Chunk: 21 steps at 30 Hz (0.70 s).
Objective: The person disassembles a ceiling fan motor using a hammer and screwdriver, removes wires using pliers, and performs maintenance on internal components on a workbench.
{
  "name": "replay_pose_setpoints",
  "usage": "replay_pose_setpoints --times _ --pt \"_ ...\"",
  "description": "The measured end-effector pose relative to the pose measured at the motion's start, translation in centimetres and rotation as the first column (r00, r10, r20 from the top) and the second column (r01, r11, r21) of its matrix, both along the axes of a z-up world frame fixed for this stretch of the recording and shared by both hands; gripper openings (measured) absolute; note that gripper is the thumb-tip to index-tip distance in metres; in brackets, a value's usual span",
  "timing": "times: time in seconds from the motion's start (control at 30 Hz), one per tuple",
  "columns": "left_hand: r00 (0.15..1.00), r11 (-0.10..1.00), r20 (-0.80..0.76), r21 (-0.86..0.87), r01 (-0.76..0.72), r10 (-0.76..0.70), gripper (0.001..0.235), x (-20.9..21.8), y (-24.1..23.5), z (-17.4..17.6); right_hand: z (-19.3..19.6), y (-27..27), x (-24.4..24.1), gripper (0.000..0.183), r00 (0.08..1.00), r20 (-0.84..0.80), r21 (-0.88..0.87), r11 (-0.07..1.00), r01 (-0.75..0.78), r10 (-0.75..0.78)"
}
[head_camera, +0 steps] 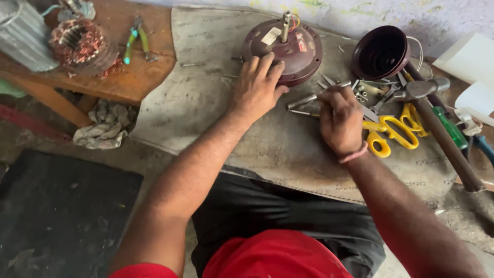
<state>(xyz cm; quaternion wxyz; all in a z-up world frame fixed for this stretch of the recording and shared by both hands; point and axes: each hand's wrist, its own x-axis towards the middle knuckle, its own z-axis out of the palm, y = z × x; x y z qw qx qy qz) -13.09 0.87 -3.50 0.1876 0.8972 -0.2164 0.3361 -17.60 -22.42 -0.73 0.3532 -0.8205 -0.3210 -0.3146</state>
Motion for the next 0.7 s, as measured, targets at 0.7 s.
replay_pose_setpoints --times 0.7 --pt "0.953 0.848 -0.171 -0.514 0.130 -0.251 0.014 2.5 0.9 1.0 -0.3 2.1 2.5 0.038 0.988 0.149 -0.136 0.989 0.065 -0.044"
